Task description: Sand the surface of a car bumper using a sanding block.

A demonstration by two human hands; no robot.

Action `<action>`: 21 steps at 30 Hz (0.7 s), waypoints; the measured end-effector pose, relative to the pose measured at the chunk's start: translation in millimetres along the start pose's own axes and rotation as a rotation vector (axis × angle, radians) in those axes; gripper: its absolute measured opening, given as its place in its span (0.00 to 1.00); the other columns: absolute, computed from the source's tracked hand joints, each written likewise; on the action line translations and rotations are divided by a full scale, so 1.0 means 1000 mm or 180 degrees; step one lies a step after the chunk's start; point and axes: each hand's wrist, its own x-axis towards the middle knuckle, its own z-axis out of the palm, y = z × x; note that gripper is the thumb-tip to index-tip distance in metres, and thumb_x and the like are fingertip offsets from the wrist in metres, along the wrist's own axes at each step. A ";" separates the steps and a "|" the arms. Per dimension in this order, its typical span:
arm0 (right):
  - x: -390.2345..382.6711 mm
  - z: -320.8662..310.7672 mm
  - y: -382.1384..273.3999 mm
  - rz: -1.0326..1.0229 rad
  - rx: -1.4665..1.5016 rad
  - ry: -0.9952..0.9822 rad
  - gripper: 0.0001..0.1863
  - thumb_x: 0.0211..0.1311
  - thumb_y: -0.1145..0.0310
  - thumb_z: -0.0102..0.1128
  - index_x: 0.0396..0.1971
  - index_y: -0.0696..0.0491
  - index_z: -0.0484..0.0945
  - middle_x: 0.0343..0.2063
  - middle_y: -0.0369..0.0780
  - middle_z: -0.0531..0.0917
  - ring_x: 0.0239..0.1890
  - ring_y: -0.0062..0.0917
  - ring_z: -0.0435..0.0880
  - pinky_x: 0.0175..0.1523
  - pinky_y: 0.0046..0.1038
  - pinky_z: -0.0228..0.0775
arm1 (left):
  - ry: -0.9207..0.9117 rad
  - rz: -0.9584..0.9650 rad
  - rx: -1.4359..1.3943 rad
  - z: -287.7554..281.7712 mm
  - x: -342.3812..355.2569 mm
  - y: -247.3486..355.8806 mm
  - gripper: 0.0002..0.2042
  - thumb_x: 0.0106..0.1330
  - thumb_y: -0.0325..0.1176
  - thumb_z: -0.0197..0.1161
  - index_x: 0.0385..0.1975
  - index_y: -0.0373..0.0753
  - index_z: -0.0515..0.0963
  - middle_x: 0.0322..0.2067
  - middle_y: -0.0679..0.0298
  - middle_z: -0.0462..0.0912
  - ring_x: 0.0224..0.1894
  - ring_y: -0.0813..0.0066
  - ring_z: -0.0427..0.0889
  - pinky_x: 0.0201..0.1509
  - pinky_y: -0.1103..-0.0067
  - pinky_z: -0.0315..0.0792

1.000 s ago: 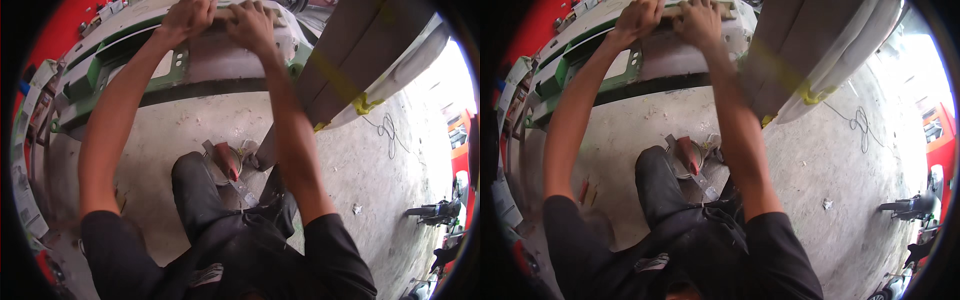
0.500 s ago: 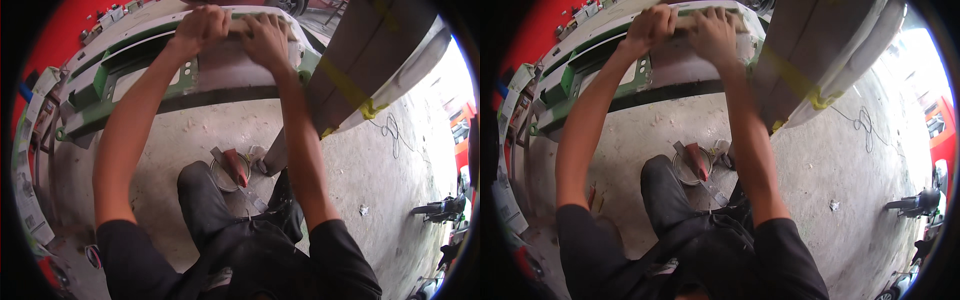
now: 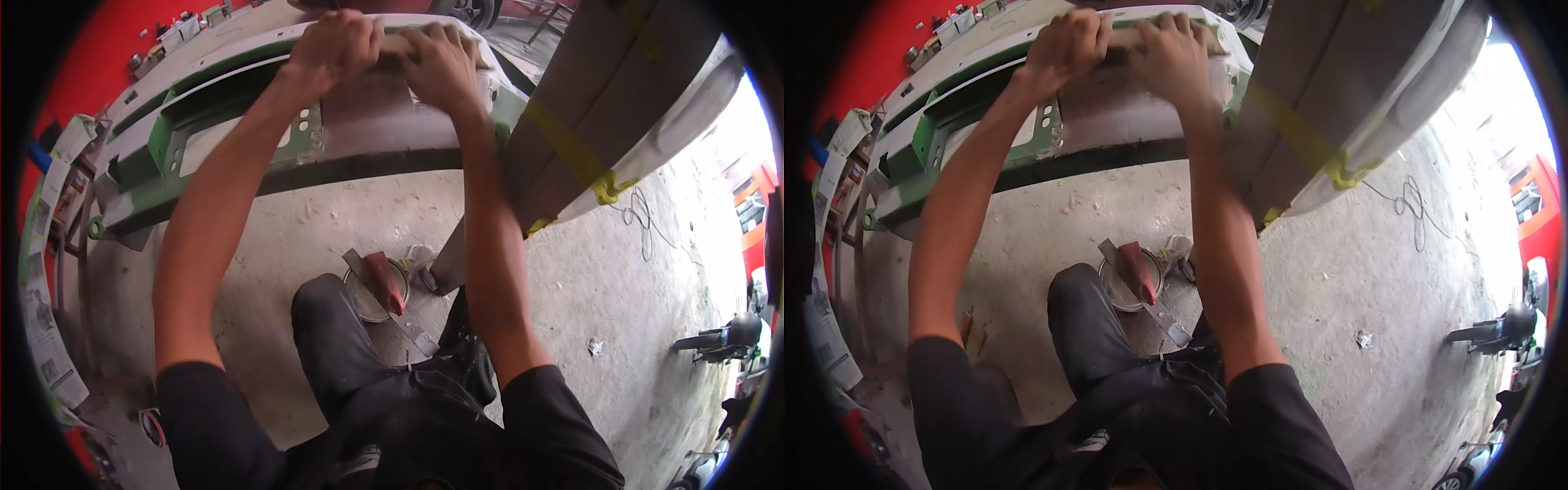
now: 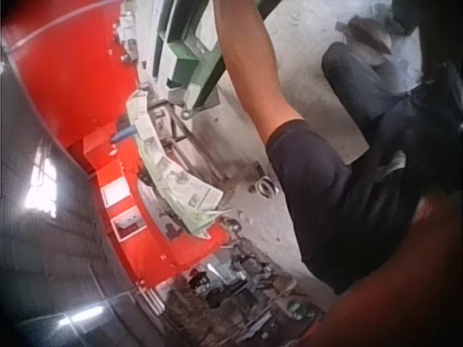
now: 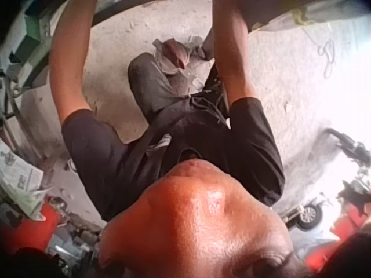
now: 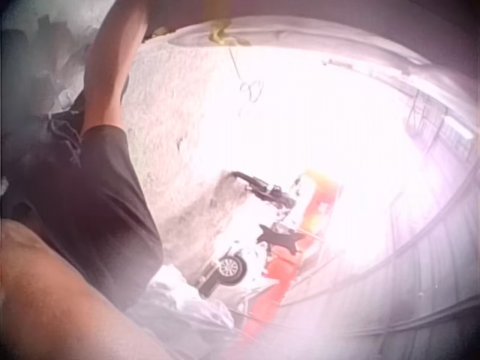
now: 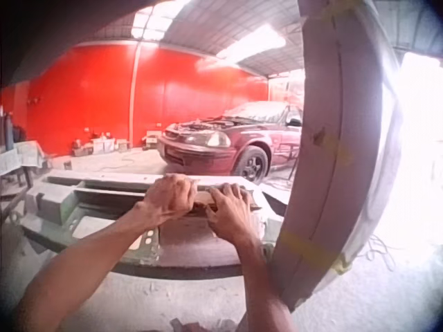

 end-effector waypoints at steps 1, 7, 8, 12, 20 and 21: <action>0.015 0.003 0.019 0.0046 -0.0121 -0.0013 0.23 0.60 0.54 0.64 0.55 0.43 0.82 0.51 0.42 0.81 0.62 0.40 0.72 0.68 0.49 0.53 | -0.0034 -0.0016 0.0036 0.005 0.016 0.003 0.19 0.74 0.39 0.52 0.24 0.33 0.80 0.26 0.45 0.83 0.32 0.43 0.85 0.39 0.59 0.80; -0.020 -0.004 -0.010 0.0122 0.0023 0.0100 0.23 0.59 0.55 0.65 0.54 0.44 0.82 0.49 0.42 0.80 0.60 0.39 0.72 0.66 0.49 0.56 | -0.0066 0.0022 -0.0319 -0.003 -0.014 0.008 0.18 0.71 0.37 0.55 0.21 0.33 0.81 0.28 0.45 0.85 0.32 0.46 0.87 0.38 0.62 0.83; -0.018 -0.009 -0.017 0.0128 0.0081 0.0060 0.23 0.58 0.55 0.65 0.54 0.44 0.83 0.49 0.42 0.80 0.60 0.39 0.72 0.66 0.49 0.56 | 0.0137 0.0237 -0.0203 -0.005 -0.023 0.007 0.18 0.74 0.39 0.53 0.25 0.34 0.80 0.25 0.45 0.83 0.31 0.42 0.85 0.39 0.59 0.82; 0.015 -0.004 0.019 0.0157 0.0050 -0.0103 0.23 0.59 0.56 0.64 0.55 0.45 0.82 0.53 0.42 0.81 0.62 0.39 0.72 0.69 0.47 0.53 | -0.0076 -0.0128 -0.0149 0.007 0.021 0.006 0.18 0.71 0.39 0.55 0.23 0.33 0.82 0.30 0.45 0.86 0.32 0.45 0.87 0.41 0.61 0.83; -0.020 0.015 -0.013 0.0109 -0.0274 -0.0199 0.21 0.62 0.57 0.63 0.56 0.41 0.80 0.49 0.41 0.80 0.60 0.40 0.73 0.66 0.46 0.60 | -0.0044 0.0129 -0.0204 0.008 -0.029 -0.005 0.16 0.70 0.37 0.54 0.23 0.36 0.83 0.24 0.52 0.86 0.28 0.51 0.87 0.36 0.61 0.82; -0.015 0.034 0.026 -0.0299 0.0034 -0.0366 0.23 0.64 0.59 0.62 0.60 0.46 0.77 0.51 0.44 0.79 0.59 0.40 0.74 0.67 0.42 0.62 | -0.0404 0.0519 -0.0128 0.011 -0.020 -0.010 0.14 0.67 0.37 0.59 0.22 0.37 0.83 0.20 0.55 0.84 0.23 0.58 0.86 0.32 0.66 0.81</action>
